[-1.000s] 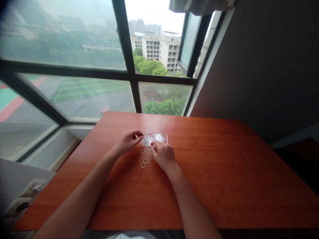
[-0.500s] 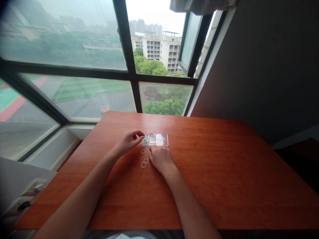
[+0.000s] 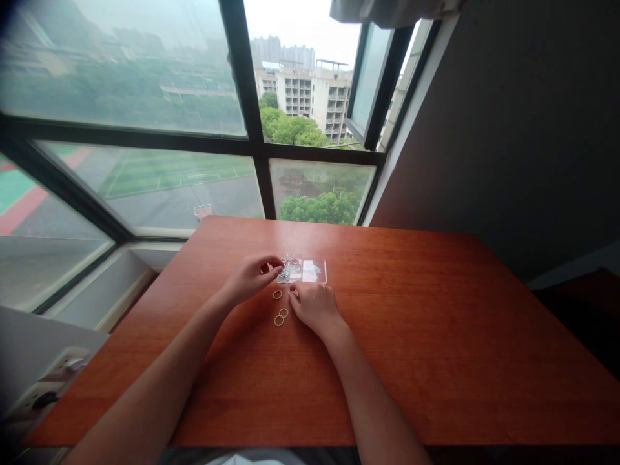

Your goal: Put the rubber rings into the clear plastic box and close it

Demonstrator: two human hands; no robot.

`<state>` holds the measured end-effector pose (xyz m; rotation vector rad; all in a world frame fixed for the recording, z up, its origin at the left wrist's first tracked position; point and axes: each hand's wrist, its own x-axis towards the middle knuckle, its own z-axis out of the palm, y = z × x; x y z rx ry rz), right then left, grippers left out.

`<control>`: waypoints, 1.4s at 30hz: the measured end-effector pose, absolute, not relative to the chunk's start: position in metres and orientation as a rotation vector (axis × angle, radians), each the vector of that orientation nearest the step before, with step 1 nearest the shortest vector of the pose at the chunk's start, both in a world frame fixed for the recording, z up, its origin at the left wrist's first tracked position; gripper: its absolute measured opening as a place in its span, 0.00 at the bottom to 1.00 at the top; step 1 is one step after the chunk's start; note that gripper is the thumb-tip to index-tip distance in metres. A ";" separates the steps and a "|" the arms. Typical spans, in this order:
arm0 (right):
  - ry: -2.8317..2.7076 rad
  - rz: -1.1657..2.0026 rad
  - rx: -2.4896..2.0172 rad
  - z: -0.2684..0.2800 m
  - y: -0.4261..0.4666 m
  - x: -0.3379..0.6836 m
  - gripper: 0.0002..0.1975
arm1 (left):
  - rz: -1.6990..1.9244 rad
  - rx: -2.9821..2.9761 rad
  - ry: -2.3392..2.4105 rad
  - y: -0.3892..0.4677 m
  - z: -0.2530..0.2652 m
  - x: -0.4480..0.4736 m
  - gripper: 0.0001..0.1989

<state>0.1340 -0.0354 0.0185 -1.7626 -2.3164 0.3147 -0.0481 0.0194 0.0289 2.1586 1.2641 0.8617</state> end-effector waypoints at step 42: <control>-2.246 0.188 -1.779 0.015 -0.035 0.133 0.09 | 0.791 2.130 1.203 0.016 0.031 -0.044 0.08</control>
